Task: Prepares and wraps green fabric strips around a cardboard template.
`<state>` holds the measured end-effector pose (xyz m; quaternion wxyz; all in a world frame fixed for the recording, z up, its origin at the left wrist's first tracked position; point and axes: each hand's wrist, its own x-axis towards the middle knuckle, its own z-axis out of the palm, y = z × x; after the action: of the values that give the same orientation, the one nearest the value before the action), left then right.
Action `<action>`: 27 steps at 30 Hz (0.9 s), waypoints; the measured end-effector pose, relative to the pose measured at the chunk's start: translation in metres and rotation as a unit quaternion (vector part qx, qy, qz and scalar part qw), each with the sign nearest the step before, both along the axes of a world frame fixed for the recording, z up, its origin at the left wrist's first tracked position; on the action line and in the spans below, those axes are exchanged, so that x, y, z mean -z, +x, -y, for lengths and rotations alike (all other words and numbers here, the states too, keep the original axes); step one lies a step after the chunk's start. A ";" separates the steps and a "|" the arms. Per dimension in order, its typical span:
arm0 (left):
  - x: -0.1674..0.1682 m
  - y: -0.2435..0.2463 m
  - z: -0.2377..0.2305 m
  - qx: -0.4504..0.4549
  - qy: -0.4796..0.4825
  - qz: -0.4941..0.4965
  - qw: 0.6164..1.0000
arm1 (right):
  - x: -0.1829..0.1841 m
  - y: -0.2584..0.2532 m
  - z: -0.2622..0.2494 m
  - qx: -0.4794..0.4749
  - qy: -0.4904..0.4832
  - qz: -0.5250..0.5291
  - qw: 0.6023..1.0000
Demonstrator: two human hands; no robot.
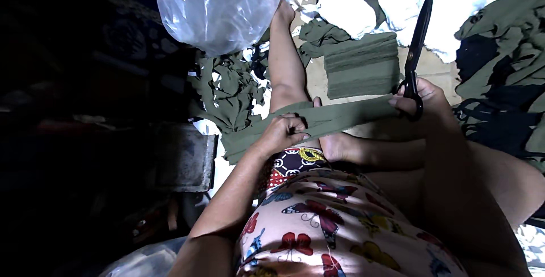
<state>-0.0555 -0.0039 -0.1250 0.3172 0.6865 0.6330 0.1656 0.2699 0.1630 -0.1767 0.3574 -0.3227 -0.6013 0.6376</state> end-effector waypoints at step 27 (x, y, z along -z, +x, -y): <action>0.008 -0.046 -0.054 -0.043 -0.123 0.049 0.990 | -0.002 0.001 -0.001 0.029 -0.056 0.049 0.997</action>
<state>-0.1016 0.0499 -0.1328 0.4219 0.6057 0.6613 0.1333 0.2707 0.1639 -0.1746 0.3270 -0.3906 -0.5722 0.6427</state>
